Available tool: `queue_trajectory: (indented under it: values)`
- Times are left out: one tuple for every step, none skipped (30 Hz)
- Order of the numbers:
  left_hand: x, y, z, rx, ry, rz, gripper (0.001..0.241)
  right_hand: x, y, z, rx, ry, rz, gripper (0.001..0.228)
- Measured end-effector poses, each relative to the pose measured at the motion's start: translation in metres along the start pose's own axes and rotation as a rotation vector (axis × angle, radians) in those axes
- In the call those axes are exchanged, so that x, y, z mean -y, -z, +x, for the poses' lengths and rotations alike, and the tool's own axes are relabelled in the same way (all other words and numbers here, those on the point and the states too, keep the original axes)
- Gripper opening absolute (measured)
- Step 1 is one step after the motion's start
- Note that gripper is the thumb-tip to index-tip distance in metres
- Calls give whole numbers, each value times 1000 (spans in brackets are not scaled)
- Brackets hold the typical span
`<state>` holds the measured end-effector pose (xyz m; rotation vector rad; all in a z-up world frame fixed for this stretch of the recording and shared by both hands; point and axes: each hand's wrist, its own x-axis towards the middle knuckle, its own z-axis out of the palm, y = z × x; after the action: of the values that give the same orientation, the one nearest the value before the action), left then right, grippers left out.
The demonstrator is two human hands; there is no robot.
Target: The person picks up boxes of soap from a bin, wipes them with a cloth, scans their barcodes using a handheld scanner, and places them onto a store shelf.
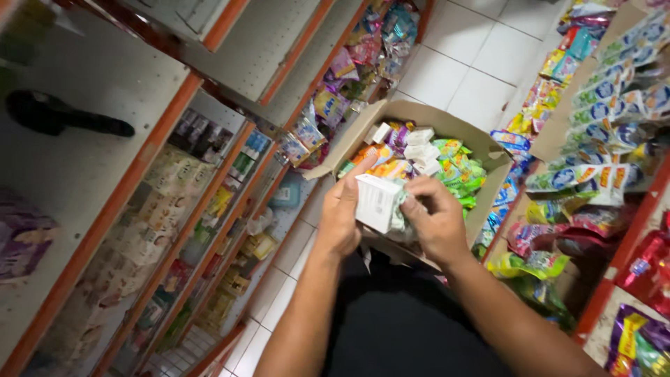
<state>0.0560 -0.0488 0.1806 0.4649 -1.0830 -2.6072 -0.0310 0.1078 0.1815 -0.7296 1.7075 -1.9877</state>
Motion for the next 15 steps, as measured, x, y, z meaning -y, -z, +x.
queue_trajectory:
  values:
    - [-3, 4, -4, 52, 32, 40, 72, 0, 4, 1, 22, -40, 31, 15]
    - [-4, 7, -7, 101, 27, 212, 74, 0, 8, 3, 45, -80, 62, 14]
    - [-7, 11, -10, 152, 18, 392, 76, -1, 11, 9, 154, -154, 77, 14]
    - [-9, 14, -13, 203, 9, 572, 79, 0, 16, 16, 264, -227, 93, 14]
    - [-8, 15, -15, 207, 25, 538, 81, 0, 19, 20, 372, -300, 106, 14]
    - [-7, 16, -17, 212, 40, 505, 82, -1, 19, 22, 345, -315, 66, 13]
    - [-4, 15, -15, 219, 49, 472, 84, -2, 18, 25, 320, -323, 24, 13]
    - [-1, 14, -13, 194, 13, 428, 81, -5, 16, 26, 295, -332, -19, 13]
    - [4, 12, -14, 167, -13, 381, 79, -7, 12, 19, 200, -367, 64, 14]
    - [9, 10, -15, 140, -40, 334, 77, -10, 7, 11, 104, -402, 147, 14]
    - [16, 5, -11, 24, -86, 213, 71, -14, 1, 6, 13, -428, 229, 15]
    - [25, -3, -6, -90, -132, 90, 67, -17, -4, 2, -4, -367, 227, 15]
    - [29, -7, -3, -206, -183, -31, 65, -20, -10, -1, -16, -305, 226, 15]
    - [31, -7, -1, -195, -164, 39, 62, -23, -14, 0, -28, -243, 226, 16]
    - [35, -10, -3, -184, -133, 104, 60, -23, -16, -2, -74, -235, 163, 16]
